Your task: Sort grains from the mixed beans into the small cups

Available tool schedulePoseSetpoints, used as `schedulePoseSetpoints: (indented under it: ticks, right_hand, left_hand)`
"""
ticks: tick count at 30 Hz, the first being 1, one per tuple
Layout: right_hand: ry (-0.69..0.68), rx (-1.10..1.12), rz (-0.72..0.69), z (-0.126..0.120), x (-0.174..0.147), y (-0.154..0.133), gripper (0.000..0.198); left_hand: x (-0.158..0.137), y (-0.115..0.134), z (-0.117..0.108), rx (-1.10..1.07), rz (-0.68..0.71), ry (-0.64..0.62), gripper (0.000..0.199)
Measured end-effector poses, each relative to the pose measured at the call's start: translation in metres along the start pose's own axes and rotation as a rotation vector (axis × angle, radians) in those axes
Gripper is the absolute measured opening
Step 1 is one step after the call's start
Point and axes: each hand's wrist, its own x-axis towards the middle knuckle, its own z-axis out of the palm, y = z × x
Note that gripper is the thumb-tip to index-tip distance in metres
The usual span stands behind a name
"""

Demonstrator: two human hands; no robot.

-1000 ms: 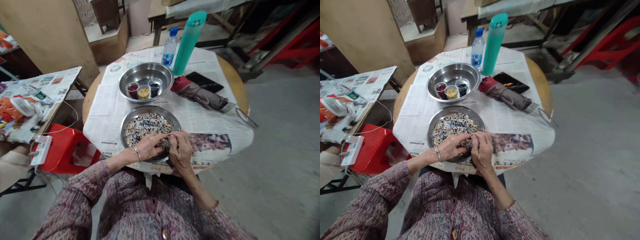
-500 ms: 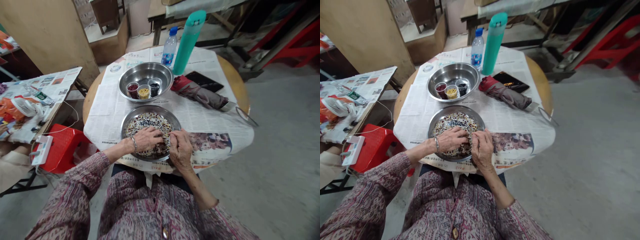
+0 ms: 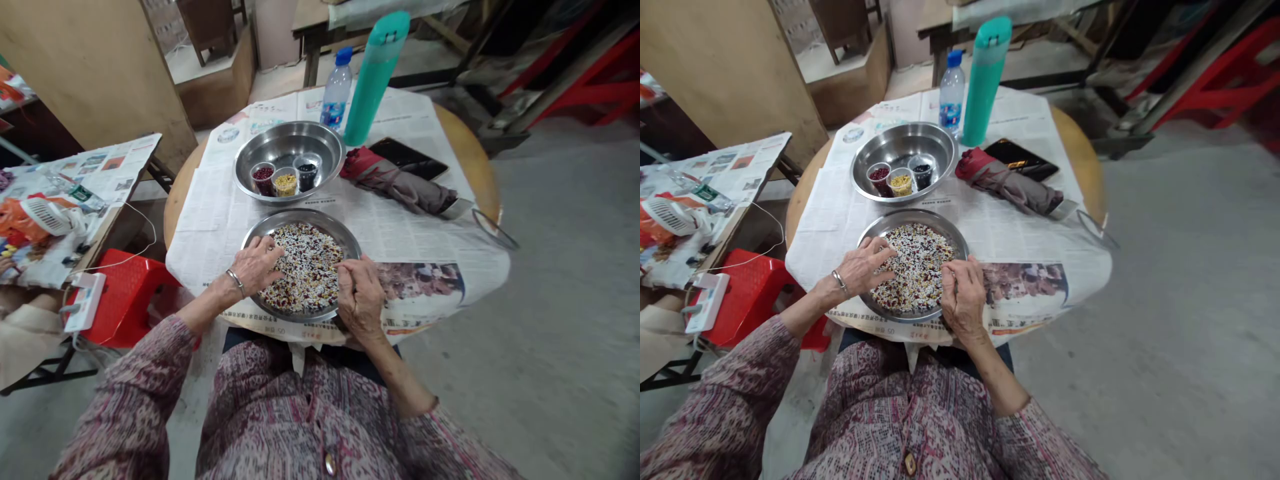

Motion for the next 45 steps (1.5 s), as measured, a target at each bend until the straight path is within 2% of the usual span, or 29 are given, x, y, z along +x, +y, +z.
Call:
schedulePoseSetpoints:
  ticks: [2, 4, 7, 9, 11, 16, 20, 24, 26, 30, 33, 35, 37, 39, 42, 45]
  right_hand:
    - [-0.007, -0.004, 0.0, 0.0, 0.0, 0.0, 0.015]
    - [-0.01, -0.009, -0.005, 0.0, -0.001, 0.0, 0.015]
    - [-0.01, -0.017, -0.015, 0.0, -0.001, 0.0, 0.015]
    - [-0.012, -0.019, -0.016, 0.0, -0.001, -0.001, 0.015]
    - [-0.013, -0.014, -0.01, 0.0, -0.001, -0.001, 0.015]
    - [-0.013, -0.002, 0.016, -0.001, 0.0, -0.002, 0.016]
    - [-0.023, -0.006, 0.026, -0.001, 0.001, -0.002, 0.016]
    - [-0.019, -0.002, 0.031, -0.001, 0.001, -0.001, 0.017]
    - [-0.016, 0.003, 0.032, -0.001, 0.001, -0.001, 0.016]
    - [-0.019, 0.007, 0.021, 0.0, 0.0, 0.0, 0.014]
    - [-0.017, 0.003, 0.008, -0.001, 0.0, -0.001, 0.015]
    - [-0.016, 0.007, 0.014, -0.001, 0.0, -0.002, 0.016]
    - [-0.015, 0.009, 0.023, -0.002, 0.0, -0.002, 0.017]
    - [-0.015, 0.005, 0.019, -0.002, 0.0, -0.002, 0.017]
    - [-0.007, -0.007, 0.001, -0.001, 0.0, -0.001, 0.016]
    - [-0.007, -0.01, 0.007, -0.001, 0.0, -0.001, 0.016]
  left_hand:
    - [-0.011, 0.004, 0.004, -0.078, 0.011, -0.089, 0.067]
    - [-0.017, 0.01, 0.009, -0.154, 0.049, -0.144, 0.076]
    - [-0.013, 0.024, 0.017, -0.212, 0.096, -0.132, 0.052]
    - [-0.001, 0.032, 0.02, -0.231, 0.095, -0.118, 0.031]
    - [0.017, 0.037, 0.022, -0.255, 0.082, -0.101, 0.022]
    - [0.06, 0.031, 0.021, -0.273, 0.058, 0.062, 0.025]
    - [0.063, 0.019, 0.013, -0.189, -0.017, 0.166, 0.023]
    - [0.044, 0.01, 0.008, -0.077, -0.139, 0.093, 0.061]
    - [0.034, 0.009, 0.011, -0.089, -0.143, 0.038, 0.056]
    - [0.021, 0.019, 0.021, -0.27, -0.039, -0.028, 0.022]
    - [0.015, 0.034, 0.024, -0.397, 0.104, -0.032, 0.018]
    - [0.012, 0.044, 0.023, -0.422, 0.26, -0.025, 0.019]
    - [0.012, 0.049, 0.024, -0.367, 0.433, -0.013, 0.022]
    - [0.017, 0.051, 0.027, -0.259, 0.537, 0.015, 0.025]
    - [0.033, 0.047, 0.035, -0.116, 0.534, 0.066, 0.035]
    - [0.052, 0.042, 0.036, -0.032, 0.44, 0.09, 0.04]
